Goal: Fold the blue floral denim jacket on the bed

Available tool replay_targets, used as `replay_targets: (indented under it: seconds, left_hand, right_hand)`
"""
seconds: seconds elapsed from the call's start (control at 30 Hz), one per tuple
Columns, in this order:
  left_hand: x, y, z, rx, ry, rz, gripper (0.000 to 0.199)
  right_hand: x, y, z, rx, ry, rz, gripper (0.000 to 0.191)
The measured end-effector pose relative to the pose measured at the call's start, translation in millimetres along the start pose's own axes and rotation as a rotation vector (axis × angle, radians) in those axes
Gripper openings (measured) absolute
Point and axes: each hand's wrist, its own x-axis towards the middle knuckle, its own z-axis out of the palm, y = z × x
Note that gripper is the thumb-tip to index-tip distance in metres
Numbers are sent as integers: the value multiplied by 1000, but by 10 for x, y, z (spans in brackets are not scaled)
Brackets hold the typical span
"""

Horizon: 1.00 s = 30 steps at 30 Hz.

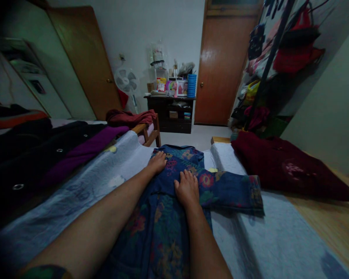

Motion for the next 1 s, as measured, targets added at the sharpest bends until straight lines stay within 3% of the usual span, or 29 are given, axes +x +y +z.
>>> replay_targets:
  seconds: [0.33, 0.47, 0.6, 0.7, 0.8, 0.87, 1.0]
  left_hand:
    - [51, 299, -90, -104, -139, -256, 93]
    - [24, 363, -55, -109, -86, -291, 92]
    - [-94, 406, -38, -71, 108, -183, 71]
    - [-170, 441, -84, -87, 220, 14, 49]
    - [-186, 462, -120, -129, 200, 268, 37]
    - [-167, 464, -114, -145, 166, 367, 35]
    - [-107, 462, -61, -154, 109, 363, 37]
  right_hand:
    - [-8, -5, -3, 13, 27, -3, 53]
    - [-9, -11, -8, 13, 35, -1, 54]
    - [-7, -13, -8, 11, 38, -1, 53]
    - [-6, -12, -5, 16, 42, 1, 52]
    - [-6, -12, -2, 20, 43, 9, 52]
    - [-6, -12, -2, 23, 42, 8, 52]
    - [-9, -9, 1, 22, 42, 7, 53]
